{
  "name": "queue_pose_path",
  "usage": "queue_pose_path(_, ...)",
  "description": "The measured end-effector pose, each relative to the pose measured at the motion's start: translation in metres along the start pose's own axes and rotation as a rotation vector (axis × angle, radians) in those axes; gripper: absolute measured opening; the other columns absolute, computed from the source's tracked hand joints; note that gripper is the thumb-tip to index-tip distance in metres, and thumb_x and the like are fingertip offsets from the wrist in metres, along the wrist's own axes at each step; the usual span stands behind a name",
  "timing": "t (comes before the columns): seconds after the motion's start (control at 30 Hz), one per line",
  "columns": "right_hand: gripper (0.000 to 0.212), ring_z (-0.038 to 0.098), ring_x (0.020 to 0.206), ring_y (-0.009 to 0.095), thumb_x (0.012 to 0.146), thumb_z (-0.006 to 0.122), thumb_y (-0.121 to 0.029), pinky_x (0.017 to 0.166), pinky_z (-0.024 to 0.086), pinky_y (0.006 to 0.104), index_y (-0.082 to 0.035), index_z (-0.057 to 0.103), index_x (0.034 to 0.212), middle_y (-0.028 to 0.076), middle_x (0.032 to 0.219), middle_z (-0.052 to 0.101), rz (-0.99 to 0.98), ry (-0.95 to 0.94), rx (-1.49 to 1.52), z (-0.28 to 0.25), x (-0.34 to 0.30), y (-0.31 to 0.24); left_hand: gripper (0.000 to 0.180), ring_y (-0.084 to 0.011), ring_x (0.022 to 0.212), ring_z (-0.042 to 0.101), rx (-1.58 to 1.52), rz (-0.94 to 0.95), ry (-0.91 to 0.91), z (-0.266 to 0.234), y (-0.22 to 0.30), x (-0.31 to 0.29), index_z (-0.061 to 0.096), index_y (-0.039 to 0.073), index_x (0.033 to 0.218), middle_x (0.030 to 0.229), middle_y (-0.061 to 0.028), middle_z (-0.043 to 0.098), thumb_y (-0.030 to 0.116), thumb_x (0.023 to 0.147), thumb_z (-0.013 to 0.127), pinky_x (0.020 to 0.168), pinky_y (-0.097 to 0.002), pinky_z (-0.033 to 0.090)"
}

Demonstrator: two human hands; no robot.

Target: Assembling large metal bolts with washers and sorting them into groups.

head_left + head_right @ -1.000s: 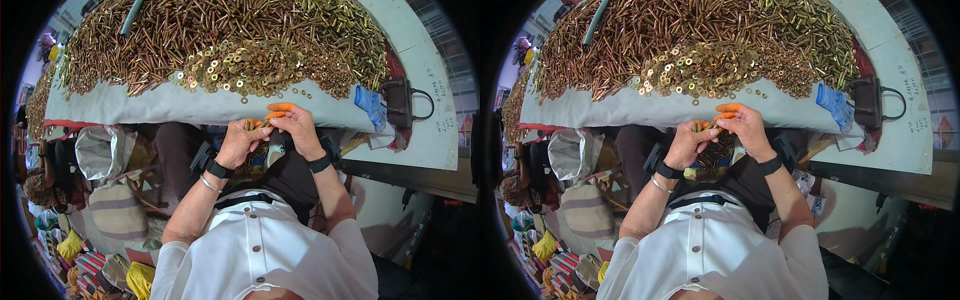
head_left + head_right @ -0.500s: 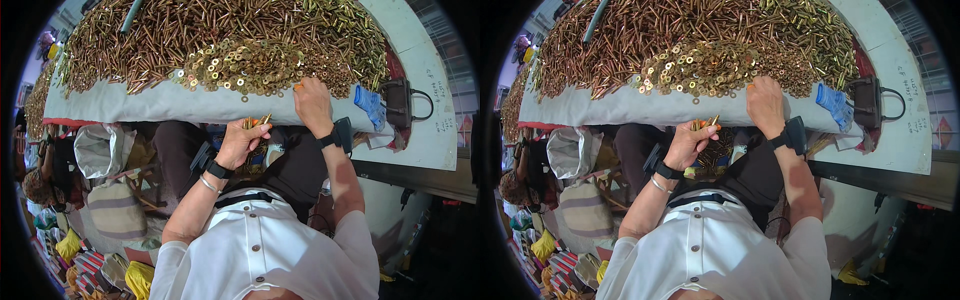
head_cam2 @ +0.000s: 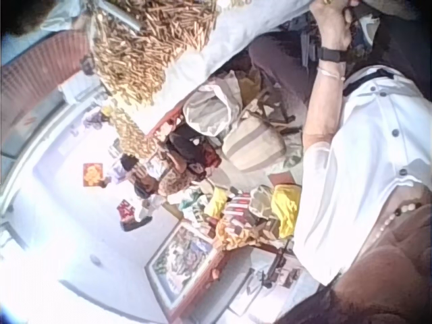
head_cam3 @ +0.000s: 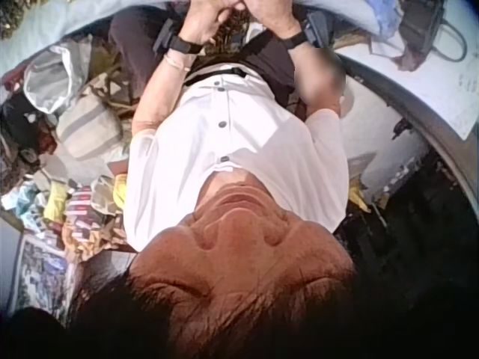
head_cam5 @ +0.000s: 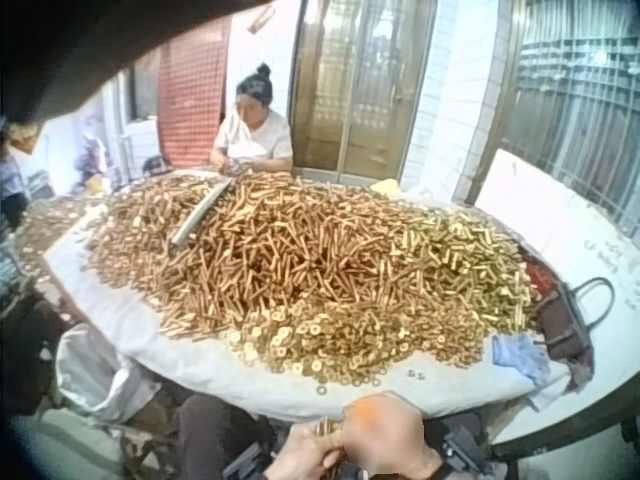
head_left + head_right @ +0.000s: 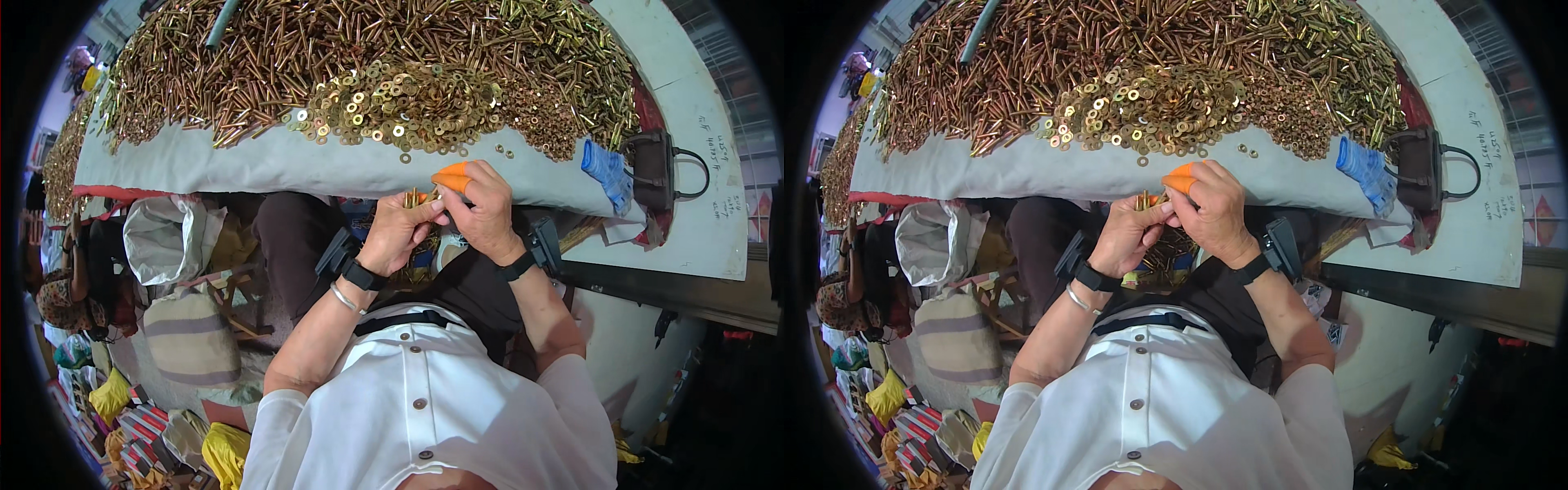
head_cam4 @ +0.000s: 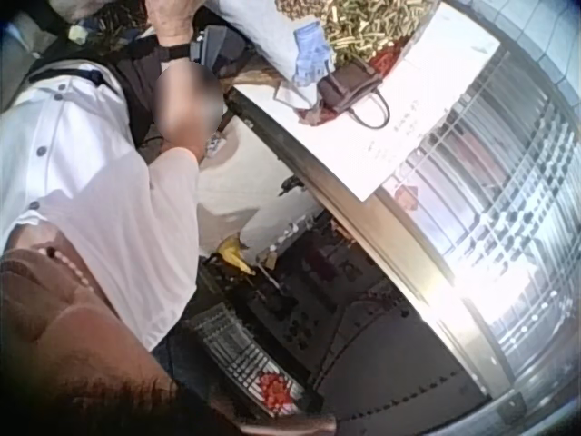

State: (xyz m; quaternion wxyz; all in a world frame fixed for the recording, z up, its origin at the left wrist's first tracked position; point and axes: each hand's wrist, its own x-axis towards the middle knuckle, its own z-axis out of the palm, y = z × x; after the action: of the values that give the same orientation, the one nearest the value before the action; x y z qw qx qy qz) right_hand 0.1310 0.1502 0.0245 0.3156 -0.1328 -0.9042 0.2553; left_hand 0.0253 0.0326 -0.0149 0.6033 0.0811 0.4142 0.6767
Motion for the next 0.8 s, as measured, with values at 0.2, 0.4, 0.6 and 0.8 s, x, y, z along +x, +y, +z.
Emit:
queue_pose_path(0.2,0.013,0.059,0.078,0.024,0.075,0.066,-0.001,0.071,0.047,0.0299,0.002,0.066,0.088,0.01,0.09,0.064,-0.032,0.006,0.143,-0.002,-0.008,0.007,0.011,-0.0036,0.048,0.043,-0.002,-0.026,-0.037,0.001,0.003,-0.003,0.062,0.0,0.095,0.077,-0.0071,0.066,0.009,0.089,0.063,0.042,-0.0172,0.031)
queue_pose_path(0.4,0.017,0.059,0.08,0.02,0.079,0.067,-0.007,0.074,0.045,0.029,0.0,0.067,0.094,0.008,0.088,0.063,0.59,-0.226,0.76,-0.011,-0.005,0.008,0.013,-0.0038,0.047,0.043,0.095,-0.031,-0.046,0.002,0.0,-0.001,0.063,-0.001,0.094,0.076,-0.0083,0.066,0.008,0.087,0.066,0.042,-0.0173,0.031)
queue_pose_path(0.6,0.016,0.055,0.087,0.029,0.074,0.069,-0.014,0.077,0.042,0.0396,-0.003,0.065,0.085,0.01,0.084,0.058,0.129,-0.036,-0.65,-0.039,0.012,0.06,0.012,-0.0039,0.047,0.043,0.079,-0.026,-0.025,0.001,0.007,-0.002,0.064,-0.001,0.091,0.075,-0.0086,0.066,0.008,0.085,0.069,0.042,-0.0176,0.03)
queue_pose_path(0.8,0.015,0.056,0.086,0.028,0.074,0.068,-0.009,0.077,0.043,0.0368,-0.002,0.066,0.086,0.01,0.083,0.059,-0.047,-0.087,-0.63,-0.04,0.017,0.074,0.013,-0.004,0.047,0.043,0.064,-0.023,0.012,0.001,0.01,-0.003,0.064,-0.001,0.09,0.073,-0.0076,0.066,0.008,0.083,0.07,0.042,-0.0176,0.03)
